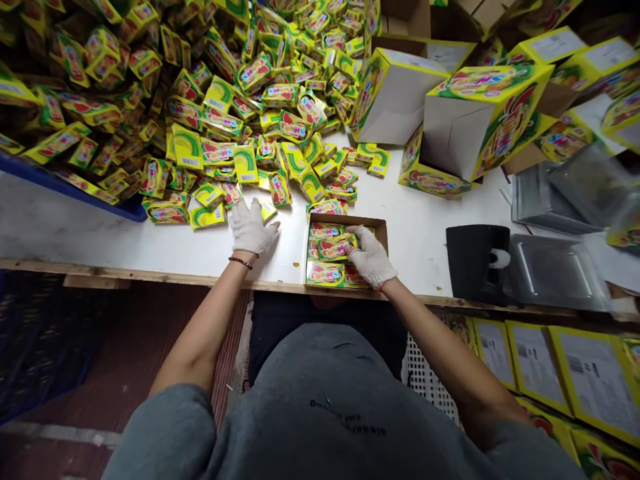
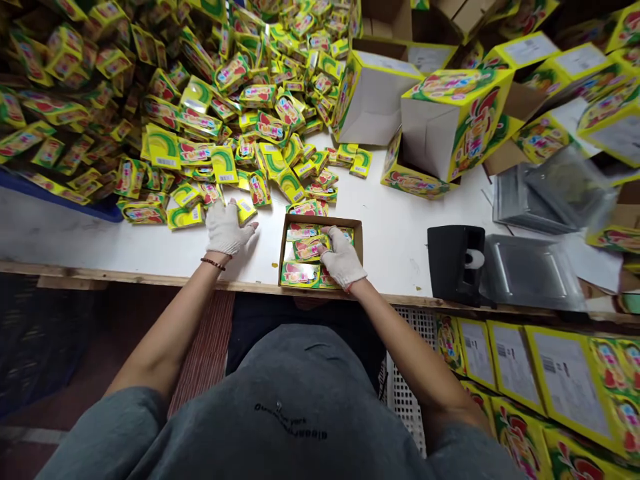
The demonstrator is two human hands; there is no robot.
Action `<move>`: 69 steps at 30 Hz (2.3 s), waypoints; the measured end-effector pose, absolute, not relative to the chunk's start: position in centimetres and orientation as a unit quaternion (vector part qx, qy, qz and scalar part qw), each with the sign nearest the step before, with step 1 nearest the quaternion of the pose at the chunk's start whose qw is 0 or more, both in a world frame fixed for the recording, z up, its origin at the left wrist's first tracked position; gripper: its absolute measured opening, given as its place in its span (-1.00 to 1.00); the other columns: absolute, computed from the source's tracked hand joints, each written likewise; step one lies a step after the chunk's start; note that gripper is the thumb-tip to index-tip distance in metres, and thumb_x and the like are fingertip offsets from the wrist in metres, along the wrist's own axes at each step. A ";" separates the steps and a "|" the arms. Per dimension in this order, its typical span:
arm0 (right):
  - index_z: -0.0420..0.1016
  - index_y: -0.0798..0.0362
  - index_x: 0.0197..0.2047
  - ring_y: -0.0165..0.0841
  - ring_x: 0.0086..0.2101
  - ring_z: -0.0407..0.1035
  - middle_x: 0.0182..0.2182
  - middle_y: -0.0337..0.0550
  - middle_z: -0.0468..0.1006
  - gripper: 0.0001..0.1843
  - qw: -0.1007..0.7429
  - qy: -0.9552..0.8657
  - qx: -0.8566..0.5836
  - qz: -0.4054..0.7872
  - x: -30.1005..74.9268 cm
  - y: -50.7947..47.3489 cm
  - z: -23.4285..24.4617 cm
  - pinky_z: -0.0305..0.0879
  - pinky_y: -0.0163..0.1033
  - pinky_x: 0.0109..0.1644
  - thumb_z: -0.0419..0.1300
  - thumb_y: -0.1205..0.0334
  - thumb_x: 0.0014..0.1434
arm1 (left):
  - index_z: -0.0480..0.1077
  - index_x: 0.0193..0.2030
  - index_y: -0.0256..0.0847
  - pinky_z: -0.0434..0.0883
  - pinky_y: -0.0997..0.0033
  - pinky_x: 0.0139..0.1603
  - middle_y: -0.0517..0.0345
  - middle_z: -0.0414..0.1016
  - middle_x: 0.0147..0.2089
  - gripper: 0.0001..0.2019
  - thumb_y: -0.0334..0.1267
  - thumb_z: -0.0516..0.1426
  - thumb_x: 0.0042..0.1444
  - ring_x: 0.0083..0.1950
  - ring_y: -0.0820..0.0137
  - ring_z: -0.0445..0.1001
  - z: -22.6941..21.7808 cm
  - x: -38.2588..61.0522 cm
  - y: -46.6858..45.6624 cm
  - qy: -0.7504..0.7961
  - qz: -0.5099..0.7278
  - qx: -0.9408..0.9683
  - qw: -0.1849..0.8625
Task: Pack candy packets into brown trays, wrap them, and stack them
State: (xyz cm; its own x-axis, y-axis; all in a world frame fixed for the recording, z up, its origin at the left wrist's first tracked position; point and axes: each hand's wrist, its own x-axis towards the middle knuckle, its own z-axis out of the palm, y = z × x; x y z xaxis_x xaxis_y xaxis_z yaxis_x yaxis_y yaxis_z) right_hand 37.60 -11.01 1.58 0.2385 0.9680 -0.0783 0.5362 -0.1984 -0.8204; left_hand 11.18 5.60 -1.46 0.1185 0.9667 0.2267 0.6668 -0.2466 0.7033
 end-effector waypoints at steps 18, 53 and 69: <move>0.36 0.04 0.38 -0.10 0.02 0.40 0.14 0.08 0.47 -0.36 0.346 -0.660 -0.630 0.217 37.6 -7.8 6.0 0.40 0.05 0.15 0.21 0.01 0.29 | 0.52 -0.11 -0.25 0.51 0.40 -0.34 0.08 0.61 -0.26 -0.60 0.06 0.33 0.12 -0.34 0.37 0.54 5.8 15.9 -1.2 0.354 0.332 0.409 0.773; 0.64 0.10 -0.04 -0.10 -0.14 0.32 -0.05 0.13 0.59 -0.67 0.035 -0.739 -0.668 0.081 36.2 -7.3 3.4 0.10 -0.07 -0.12 0.04 0.32 0.36 | 0.42 0.00 -0.16 0.59 0.33 -0.12 0.11 0.62 -0.06 -0.58 -0.22 0.29 -0.05 -0.13 0.32 0.61 1.3 15.5 1.7 0.486 0.483 0.371 0.626; 0.62 0.14 0.02 -0.09 0.04 0.41 0.06 0.17 0.59 -0.70 0.000 -0.778 -0.610 0.153 36.5 -6.9 2.6 0.30 -0.07 0.15 0.11 0.38 0.32 | 0.44 0.02 -0.15 0.61 0.31 -0.17 0.07 0.62 -0.03 -0.54 -0.15 0.33 -0.05 -0.11 0.28 0.62 3.3 15.5 -0.4 0.459 0.481 0.362 0.654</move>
State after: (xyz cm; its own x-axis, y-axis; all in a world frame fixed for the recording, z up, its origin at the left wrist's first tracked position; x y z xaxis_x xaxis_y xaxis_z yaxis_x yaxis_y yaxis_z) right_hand 36.51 -6.94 2.57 -0.2568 0.9483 -0.1867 0.9485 0.2102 -0.2371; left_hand 15.54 -0.36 3.29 0.1175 0.9605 -0.2523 -0.2968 0.2764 0.9141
